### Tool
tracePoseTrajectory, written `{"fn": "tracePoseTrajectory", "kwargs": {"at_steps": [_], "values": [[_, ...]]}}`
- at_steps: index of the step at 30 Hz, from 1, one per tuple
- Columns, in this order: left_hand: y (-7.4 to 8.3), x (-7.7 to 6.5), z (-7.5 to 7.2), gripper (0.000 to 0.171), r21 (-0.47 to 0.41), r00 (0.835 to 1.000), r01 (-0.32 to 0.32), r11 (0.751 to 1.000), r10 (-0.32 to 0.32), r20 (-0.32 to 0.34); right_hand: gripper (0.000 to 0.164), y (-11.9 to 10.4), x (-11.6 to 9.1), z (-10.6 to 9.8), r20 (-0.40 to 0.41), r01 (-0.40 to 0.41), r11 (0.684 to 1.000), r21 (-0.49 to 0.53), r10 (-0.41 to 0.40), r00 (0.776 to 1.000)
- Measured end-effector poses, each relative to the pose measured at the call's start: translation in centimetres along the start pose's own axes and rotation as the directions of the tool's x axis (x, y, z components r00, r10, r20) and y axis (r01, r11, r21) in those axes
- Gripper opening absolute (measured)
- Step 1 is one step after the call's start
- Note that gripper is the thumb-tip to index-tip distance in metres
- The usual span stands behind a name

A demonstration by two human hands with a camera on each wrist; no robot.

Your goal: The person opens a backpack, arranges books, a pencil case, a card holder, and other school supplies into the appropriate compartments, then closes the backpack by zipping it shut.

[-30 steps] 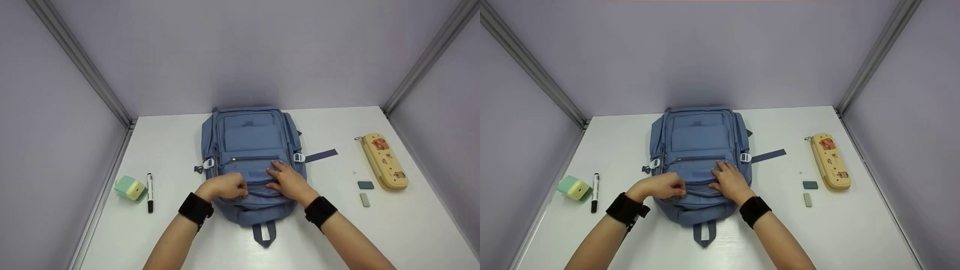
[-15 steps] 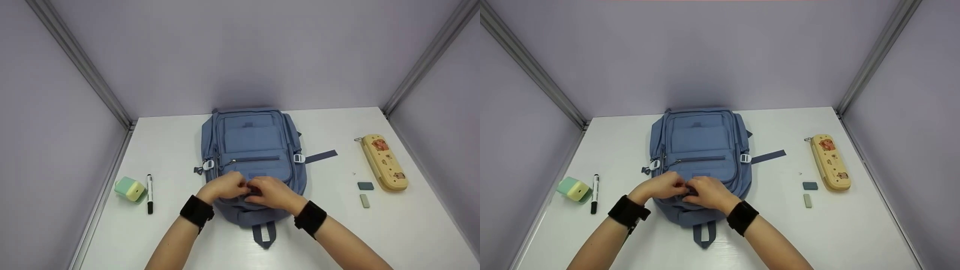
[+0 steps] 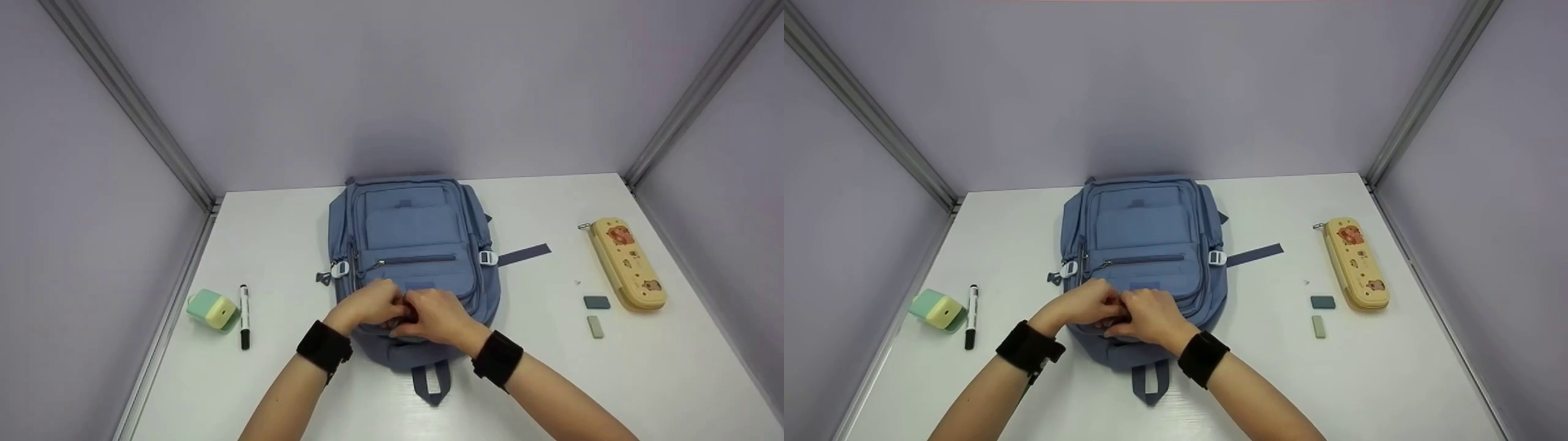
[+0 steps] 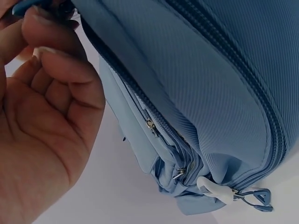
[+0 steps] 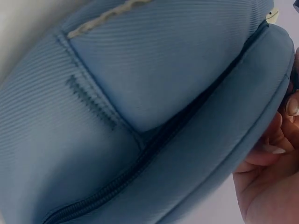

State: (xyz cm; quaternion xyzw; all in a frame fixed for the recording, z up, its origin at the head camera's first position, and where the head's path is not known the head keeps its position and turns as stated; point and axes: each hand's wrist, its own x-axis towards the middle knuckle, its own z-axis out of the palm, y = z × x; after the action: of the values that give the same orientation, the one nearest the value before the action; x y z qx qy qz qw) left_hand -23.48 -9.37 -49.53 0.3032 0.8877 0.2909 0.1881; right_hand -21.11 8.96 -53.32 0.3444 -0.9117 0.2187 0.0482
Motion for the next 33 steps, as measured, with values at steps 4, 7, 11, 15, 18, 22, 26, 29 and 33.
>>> {"fn": "tracePoseTrajectory", "kwargs": {"at_steps": [4,7,11,15,18,22,26,29,33], "values": [[0.1,-0.1,-0.1,0.036,-0.004,1.0,0.01,1.0,-0.01,0.0,0.045,-0.1,0.0,0.1,0.027,-0.008,1.0,0.015,0.008,1.0],[0.1,-0.1,-0.2,0.033,-0.015,1.0,0.02,1.0,-0.02,0.006,0.027,0.0,0.0,0.1,0.047,0.013,0.998,0.069,-0.016,0.999],[0.1,-0.3,-0.3,0.032,-0.065,0.999,0.038,0.997,-0.036,0.034,0.014,0.4,0.0,-0.1,0.065,0.04,0.992,0.117,-0.048,0.997],[0.1,-0.4,-0.3,0.031,-0.091,0.999,0.036,0.995,-0.033,0.038,0.015,0.7,0.0,-0.1,0.074,0.049,0.989,0.141,-0.06,0.995],[0.1,-0.5,-0.2,0.031,-0.102,0.999,0.029,0.994,-0.026,0.035,0.012,0.7,0.0,0.0,0.072,0.044,0.985,0.168,-0.056,0.996],[0.1,-0.5,-0.2,0.031,-0.116,0.999,0.019,0.993,-0.015,0.043,0.011,0.7,0.0,-0.1,0.079,0.033,0.979,0.199,-0.049,0.996],[-0.3,-0.5,-0.4,0.019,-0.109,0.999,-0.007,0.994,0.012,0.051,0.009,0.9,0.0,-0.2,0.105,0.047,0.973,0.225,-0.073,0.992],[-1.0,-0.7,-0.5,0.007,-0.046,0.999,-0.035,0.998,0.037,0.038,0.007,0.9,0.1,-0.4,0.133,0.062,0.974,0.219,-0.093,0.987],[-2.4,-1.0,-0.3,0.028,0.058,0.998,-0.064,0.996,0.063,0.013,0.008,0.9,0.1,-0.8,0.173,0.051,0.982,0.182,-0.083,0.981]]}}
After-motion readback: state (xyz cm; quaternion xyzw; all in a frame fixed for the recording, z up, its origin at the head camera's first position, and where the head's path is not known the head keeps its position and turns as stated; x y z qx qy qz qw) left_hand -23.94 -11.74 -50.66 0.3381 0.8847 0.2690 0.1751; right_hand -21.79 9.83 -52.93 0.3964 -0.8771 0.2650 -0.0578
